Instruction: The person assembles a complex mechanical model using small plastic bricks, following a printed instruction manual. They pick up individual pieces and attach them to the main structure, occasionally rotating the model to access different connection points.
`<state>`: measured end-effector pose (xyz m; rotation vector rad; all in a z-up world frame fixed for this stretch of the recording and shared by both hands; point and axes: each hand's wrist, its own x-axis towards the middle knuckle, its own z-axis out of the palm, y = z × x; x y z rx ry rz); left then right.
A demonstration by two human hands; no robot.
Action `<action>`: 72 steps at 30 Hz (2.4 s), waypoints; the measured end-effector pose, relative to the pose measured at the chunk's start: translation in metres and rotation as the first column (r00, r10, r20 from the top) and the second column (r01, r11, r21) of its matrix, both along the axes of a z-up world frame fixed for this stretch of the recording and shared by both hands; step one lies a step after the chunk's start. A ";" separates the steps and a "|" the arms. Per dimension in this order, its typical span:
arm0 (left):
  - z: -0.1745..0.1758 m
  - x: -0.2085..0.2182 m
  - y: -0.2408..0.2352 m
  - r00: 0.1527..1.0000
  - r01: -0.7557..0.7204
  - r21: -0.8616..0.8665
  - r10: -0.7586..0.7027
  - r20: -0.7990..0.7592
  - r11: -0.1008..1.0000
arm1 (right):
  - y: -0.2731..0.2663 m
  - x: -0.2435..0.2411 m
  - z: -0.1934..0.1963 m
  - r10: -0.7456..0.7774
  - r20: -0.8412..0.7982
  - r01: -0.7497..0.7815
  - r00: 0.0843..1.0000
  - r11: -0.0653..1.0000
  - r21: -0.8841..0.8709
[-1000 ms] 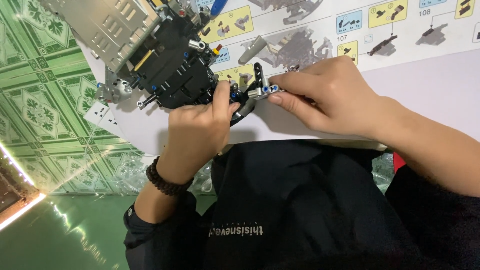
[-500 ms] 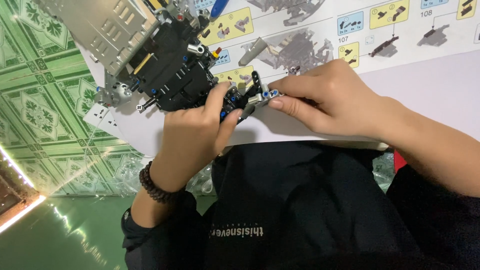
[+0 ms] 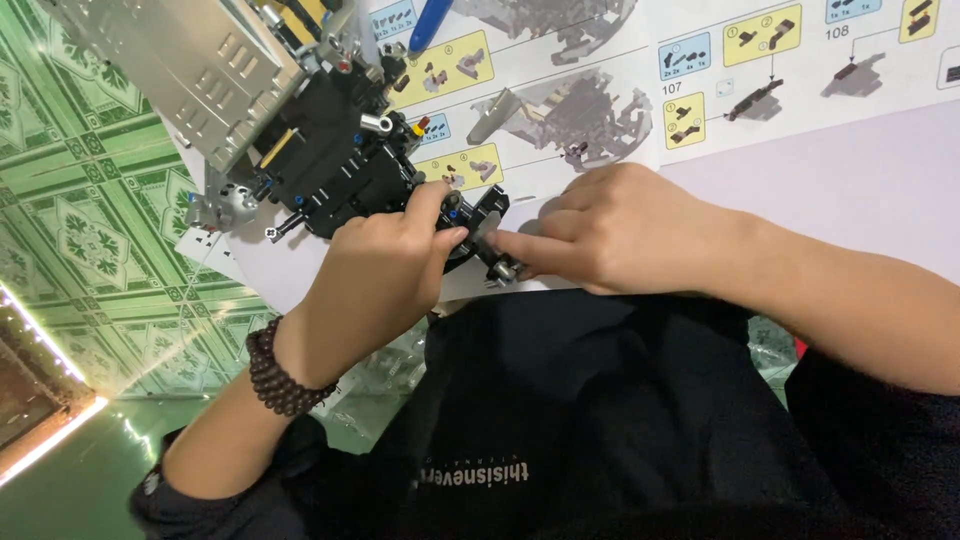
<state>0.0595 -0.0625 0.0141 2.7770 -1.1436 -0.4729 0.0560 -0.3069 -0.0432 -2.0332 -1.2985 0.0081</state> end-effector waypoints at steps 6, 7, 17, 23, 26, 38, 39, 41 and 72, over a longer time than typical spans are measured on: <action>0.008 0.011 -0.002 0.994 0.102 0.085 -0.104 0.014 0.991 | 0.001 -0.002 -0.002 -0.030 0.249 0.044 0.968 0.998 -0.048; 0.008 0.013 -0.003 0.995 0.098 0.065 -0.096 -0.039 0.993 | 0.000 -0.002 -0.002 -0.018 0.276 0.035 0.961 0.998 -0.059; 0.011 0.018 -0.007 0.991 0.097 0.152 -0.082 -0.102 0.984 | 0.002 -0.002 -0.005 -0.051 0.205 0.045 0.977 0.998 0.031; 0.009 0.020 -0.008 0.994 0.102 0.134 -0.096 -0.051 0.986 | 0.005 -0.001 -0.001 0.014 0.182 -0.020 0.983 0.999 0.032; 0.013 0.028 -0.010 0.981 0.159 0.153 -0.139 -0.133 0.975 | 0.007 0.001 0.001 0.016 0.191 -0.022 0.982 0.999 0.029; 0.035 0.061 -0.037 0.643 0.057 0.431 0.297 -0.706 0.901 | 0.007 0.000 0.003 0.126 0.214 -0.109 0.969 0.990 -0.090; 0.038 0.061 -0.037 0.649 0.051 0.450 0.313 -0.694 0.892 | 0.007 0.000 0.003 0.124 0.214 -0.107 0.969 0.990 -0.087; 0.039 0.057 -0.036 0.654 0.035 0.465 0.331 -0.680 0.885 | 0.007 -0.001 0.005 0.130 0.217 -0.113 0.968 0.990 -0.089; 0.044 0.018 -0.011 0.972 -0.077 0.341 0.146 -0.182 0.937 | 0.012 -0.004 0.007 0.149 0.177 -0.136 0.973 0.987 -0.087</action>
